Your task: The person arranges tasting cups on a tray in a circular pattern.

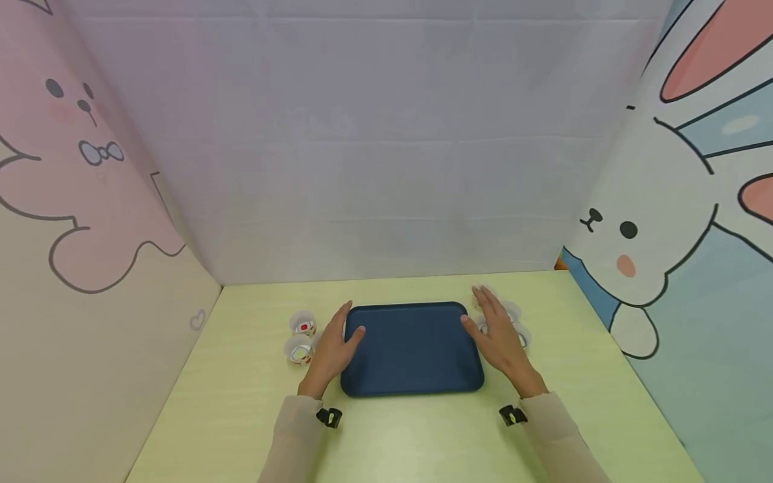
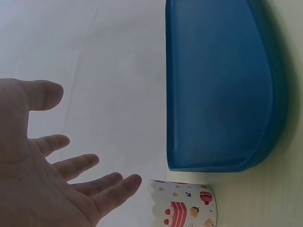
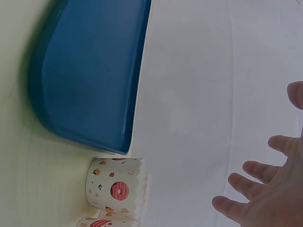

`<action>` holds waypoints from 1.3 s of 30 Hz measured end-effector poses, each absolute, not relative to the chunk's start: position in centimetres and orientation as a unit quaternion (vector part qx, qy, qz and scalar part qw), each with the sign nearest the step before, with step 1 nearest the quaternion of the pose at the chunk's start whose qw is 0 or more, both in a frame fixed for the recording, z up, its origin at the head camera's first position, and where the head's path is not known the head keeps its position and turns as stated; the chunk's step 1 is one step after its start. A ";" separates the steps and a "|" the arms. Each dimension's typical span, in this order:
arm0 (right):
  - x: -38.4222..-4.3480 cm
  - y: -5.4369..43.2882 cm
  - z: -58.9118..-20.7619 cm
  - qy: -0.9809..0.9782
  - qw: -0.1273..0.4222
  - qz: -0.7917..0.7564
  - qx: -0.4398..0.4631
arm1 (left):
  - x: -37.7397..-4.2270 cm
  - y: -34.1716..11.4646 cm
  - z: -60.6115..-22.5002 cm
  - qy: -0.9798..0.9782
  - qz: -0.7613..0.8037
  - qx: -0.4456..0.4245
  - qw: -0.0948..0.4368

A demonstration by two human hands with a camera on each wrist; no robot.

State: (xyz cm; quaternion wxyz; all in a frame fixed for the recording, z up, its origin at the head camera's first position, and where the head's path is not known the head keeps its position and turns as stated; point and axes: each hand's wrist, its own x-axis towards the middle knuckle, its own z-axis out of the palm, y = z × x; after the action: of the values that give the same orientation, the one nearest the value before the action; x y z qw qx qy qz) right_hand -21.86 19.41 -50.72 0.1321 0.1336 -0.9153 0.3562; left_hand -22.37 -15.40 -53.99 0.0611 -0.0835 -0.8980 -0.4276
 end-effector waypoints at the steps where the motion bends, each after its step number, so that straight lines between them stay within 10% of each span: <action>1: -21.9 19.5 -50.8 -0.915 0.132 0.358 0.133 | -22.3 -15.5 -54.1 -0.898 -0.428 -0.080 0.059; 39: -19.7 24.3 -51.4 -0.912 0.155 0.375 0.064 | -19.5 -14.4 -52.7 -0.886 -0.456 -0.041 0.070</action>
State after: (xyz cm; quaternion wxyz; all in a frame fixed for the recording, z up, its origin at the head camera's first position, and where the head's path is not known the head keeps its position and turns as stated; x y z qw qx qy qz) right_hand -19.68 24.27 -51.35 0.1550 0.0641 -0.9117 0.3750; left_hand -19.48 -14.38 -52.73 0.0700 -0.0415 -0.8864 -0.4557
